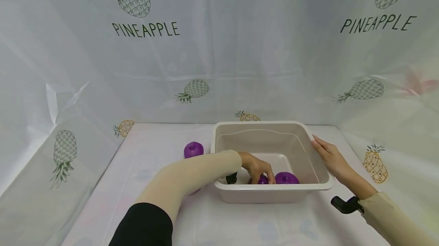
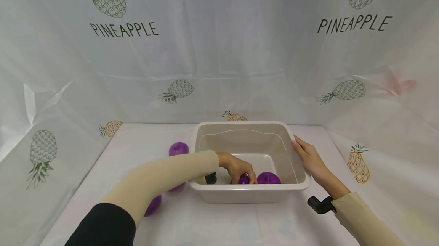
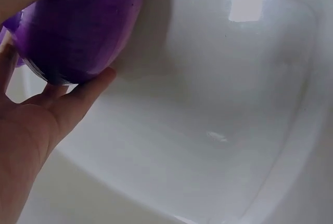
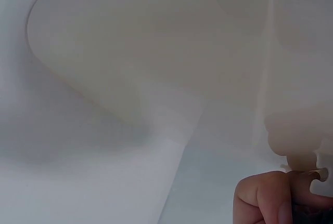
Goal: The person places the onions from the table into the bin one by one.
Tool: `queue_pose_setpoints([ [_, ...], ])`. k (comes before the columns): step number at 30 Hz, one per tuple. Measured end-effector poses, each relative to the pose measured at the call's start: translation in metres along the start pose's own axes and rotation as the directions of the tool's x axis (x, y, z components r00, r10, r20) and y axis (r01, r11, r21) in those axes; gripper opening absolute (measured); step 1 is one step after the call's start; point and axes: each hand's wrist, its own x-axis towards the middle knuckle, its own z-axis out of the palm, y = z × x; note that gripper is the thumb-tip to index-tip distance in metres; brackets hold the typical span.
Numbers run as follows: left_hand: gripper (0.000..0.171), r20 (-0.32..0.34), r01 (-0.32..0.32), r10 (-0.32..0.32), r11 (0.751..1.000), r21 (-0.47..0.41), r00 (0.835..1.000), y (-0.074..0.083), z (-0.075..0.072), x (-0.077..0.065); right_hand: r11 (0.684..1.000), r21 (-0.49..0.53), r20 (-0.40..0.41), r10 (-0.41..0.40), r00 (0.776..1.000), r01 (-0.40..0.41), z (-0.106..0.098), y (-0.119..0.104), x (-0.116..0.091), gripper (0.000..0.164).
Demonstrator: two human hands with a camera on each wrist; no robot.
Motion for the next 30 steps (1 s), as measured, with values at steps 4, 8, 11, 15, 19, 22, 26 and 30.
queue_pose_setpoints([
  [4, 0.041, 0.007, 0.005, -0.005, 1.000, -0.014, 1.000, 0.001, -0.001, -0.001, 1.000, 0.002, -0.001, -0.004, 1.000, 0.004, 0.000, -0.001, 0.000, 0.053],
  [8, 0.042, 0.013, 0.000, 0.000, 1.000, -0.012, 1.000, 0.003, -0.005, -0.003, 1.000, 0.000, 0.002, -0.004, 1.000, 0.004, 0.000, -0.002, 0.000, 0.054],
  [11, 0.045, 0.013, -0.002, 0.002, 1.000, 0.021, 1.000, 0.006, -0.010, -0.007, 1.000, -0.010, 0.001, -0.012, 1.000, 0.012, -0.001, -0.002, 0.001, 0.053],
  [15, 0.048, 0.005, -0.006, 0.006, 0.997, 0.080, 1.000, 0.014, -0.020, -0.016, 1.000, -0.010, 0.006, -0.017, 1.000, 0.017, -0.002, -0.002, 0.001, 0.053],
  [19, 0.046, -0.025, -0.015, 0.018, 0.994, 0.108, 1.000, 0.024, -0.032, -0.030, 1.000, -0.002, 0.018, -0.018, 1.000, 0.018, -0.004, -0.002, 0.001, 0.053],
  [22, 0.045, -0.085, 0.003, 0.006, 0.994, 0.107, 0.996, 0.034, -0.043, -0.044, 1.000, 0.000, 0.023, -0.015, 1.000, 0.015, -0.004, -0.002, 0.000, 0.054],
  [26, 0.043, -0.209, 0.027, -0.011, 0.997, 0.073, 0.978, 0.049, -0.061, -0.072, 1.000, -0.002, 0.019, -0.021, 1.000, 0.021, -0.003, -0.002, 0.000, 0.053],
  [30, 0.042, -0.329, 0.042, -0.016, 0.997, 0.072, 0.944, 0.059, -0.078, -0.105, 0.999, -0.015, 0.011, -0.034, 0.999, 0.034, -0.003, -0.001, 0.000, 0.052],
])
